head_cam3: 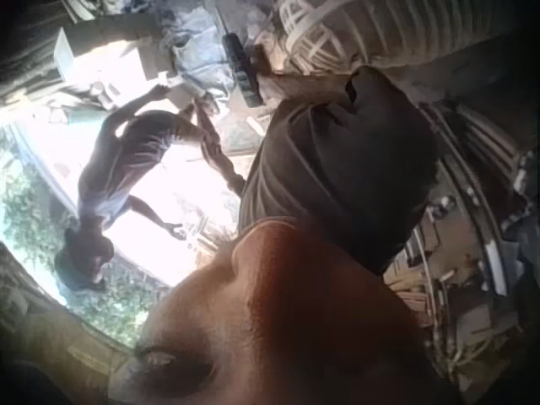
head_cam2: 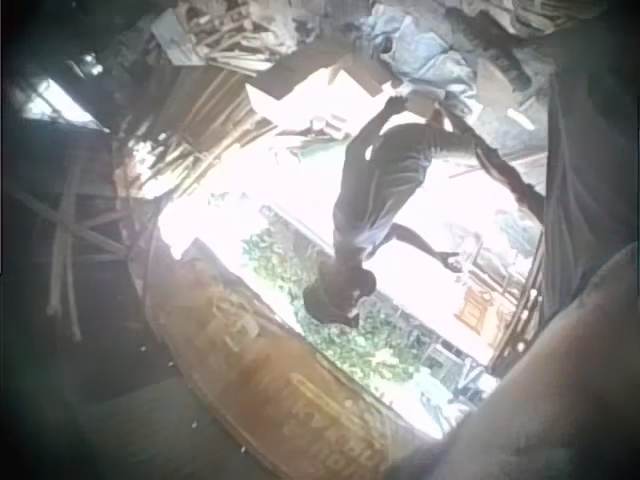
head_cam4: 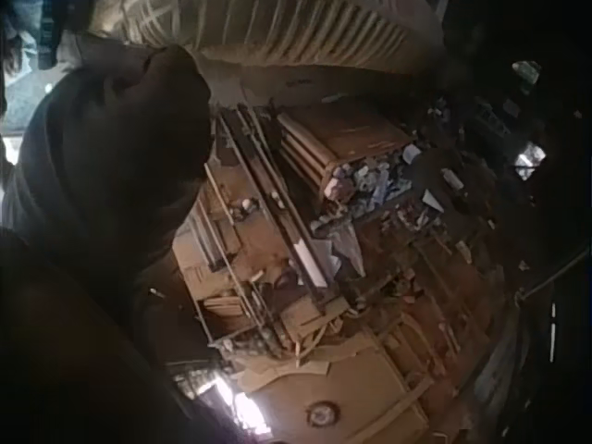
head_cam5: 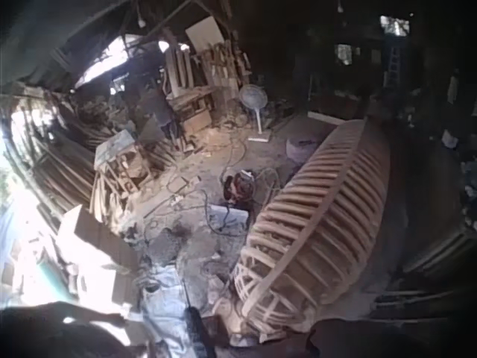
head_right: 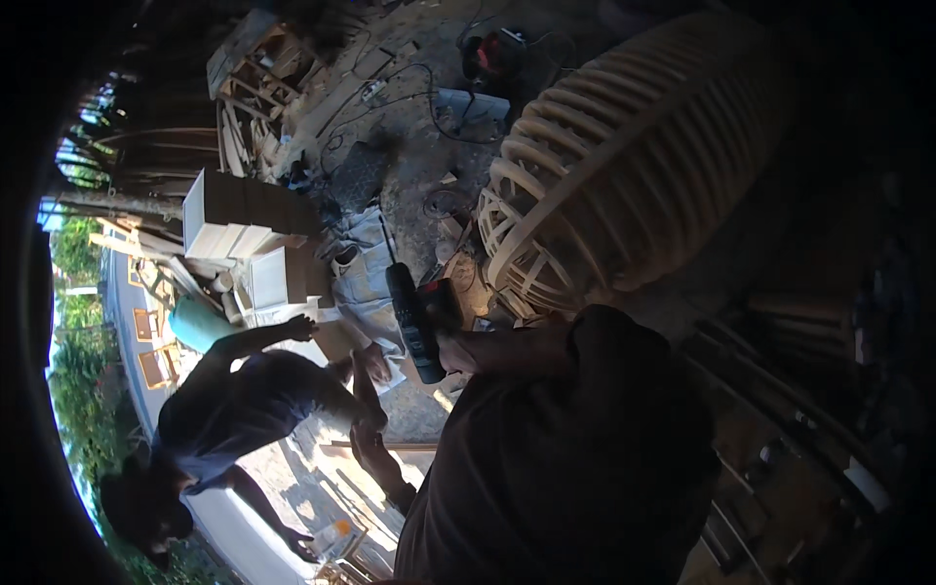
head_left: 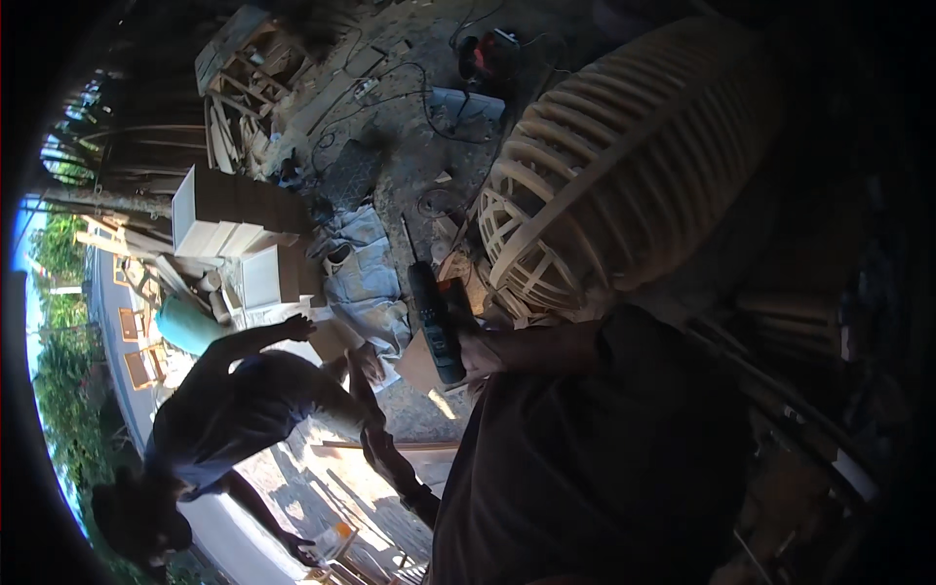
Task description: The person assembles a curved wooden structure using a pneumatic nail gun, applies wood glue to the joints, and then prepares a power drill by inserting a bit. The person then walks to a workbench to swap the battery between a drill and a power sander.
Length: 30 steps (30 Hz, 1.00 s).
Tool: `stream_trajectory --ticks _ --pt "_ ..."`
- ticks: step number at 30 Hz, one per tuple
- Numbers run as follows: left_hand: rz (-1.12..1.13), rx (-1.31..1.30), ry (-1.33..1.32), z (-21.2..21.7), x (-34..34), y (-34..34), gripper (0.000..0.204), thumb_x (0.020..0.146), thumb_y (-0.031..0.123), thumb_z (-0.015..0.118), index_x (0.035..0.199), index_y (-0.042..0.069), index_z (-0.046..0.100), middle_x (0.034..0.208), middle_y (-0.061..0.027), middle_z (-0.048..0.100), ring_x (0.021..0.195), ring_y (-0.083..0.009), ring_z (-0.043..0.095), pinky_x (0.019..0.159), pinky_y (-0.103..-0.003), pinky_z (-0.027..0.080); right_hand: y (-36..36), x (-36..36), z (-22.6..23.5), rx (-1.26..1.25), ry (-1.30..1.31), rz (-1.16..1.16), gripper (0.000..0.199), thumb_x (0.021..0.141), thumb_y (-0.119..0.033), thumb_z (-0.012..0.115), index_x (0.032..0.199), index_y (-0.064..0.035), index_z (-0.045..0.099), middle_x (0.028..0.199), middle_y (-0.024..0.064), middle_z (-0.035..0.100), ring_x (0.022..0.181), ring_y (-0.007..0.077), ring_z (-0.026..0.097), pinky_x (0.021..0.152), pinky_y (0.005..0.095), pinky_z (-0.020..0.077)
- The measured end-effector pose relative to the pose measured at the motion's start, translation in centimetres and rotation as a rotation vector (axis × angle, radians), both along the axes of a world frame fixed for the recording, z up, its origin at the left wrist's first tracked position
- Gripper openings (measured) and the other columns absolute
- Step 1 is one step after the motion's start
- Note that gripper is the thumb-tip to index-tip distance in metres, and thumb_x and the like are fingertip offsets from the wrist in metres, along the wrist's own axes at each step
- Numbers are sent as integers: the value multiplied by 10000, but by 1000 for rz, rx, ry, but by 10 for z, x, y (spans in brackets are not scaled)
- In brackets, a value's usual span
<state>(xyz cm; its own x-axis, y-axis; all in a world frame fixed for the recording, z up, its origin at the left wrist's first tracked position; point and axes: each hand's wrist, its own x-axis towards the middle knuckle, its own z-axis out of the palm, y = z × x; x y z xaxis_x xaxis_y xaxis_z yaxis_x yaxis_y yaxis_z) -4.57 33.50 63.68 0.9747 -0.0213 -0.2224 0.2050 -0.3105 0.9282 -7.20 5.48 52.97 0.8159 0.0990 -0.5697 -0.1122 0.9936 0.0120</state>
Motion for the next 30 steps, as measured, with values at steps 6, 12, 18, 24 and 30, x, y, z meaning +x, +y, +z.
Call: stream_trajectory --ticks 6,12,18,24,30 --pt "-737 390 -364 34 117 -99 400 978 150 498 1350 2 516 1134 -127 570 994 -234 585 893 -324 509 14 58 43 -125 -24 -263 271 966 -359 529 955 -97 600 860 75 630 724 197 645 641 387 540" --pt "-1218 -193 37 43 142 -231 528 1000 407 399 1320 -2 493 1244 -112 558 1202 -213 483 1040 -380 332 0 83 35 -266 104 -570 266 973 -341 524 1003 -89 605 893 66 637 744 185 647 657 368 538" --pt "-1443 -136 406 43 141 -291 283 938 243 586 1115 22 593 898 -6 611 775 -96 534 695 -258 433 8 71 48 -158 -123 -978 286 1003 -265 504 1162 -39 575 1063 101 660 916 184 671 782 339 566" --pt "-1376 -274 618 44 174 -294 236 921 234 639 1033 27 627 894 -33 636 799 -128 601 719 -283 472 1 112 96 -144 204 -1039 348 1018 -360 493 1118 -43 595 1063 64 667 918 165 670 777 291 554" --pt "-1273 -343 608 37 250 -294 327 939 327 600 1016 11 626 920 -62 628 808 -173 613 739 -304 489 -9 154 67 -470 332 -429 430 1027 -421 433 1057 -35 620 925 59 669 806 148 662 729 316 555"
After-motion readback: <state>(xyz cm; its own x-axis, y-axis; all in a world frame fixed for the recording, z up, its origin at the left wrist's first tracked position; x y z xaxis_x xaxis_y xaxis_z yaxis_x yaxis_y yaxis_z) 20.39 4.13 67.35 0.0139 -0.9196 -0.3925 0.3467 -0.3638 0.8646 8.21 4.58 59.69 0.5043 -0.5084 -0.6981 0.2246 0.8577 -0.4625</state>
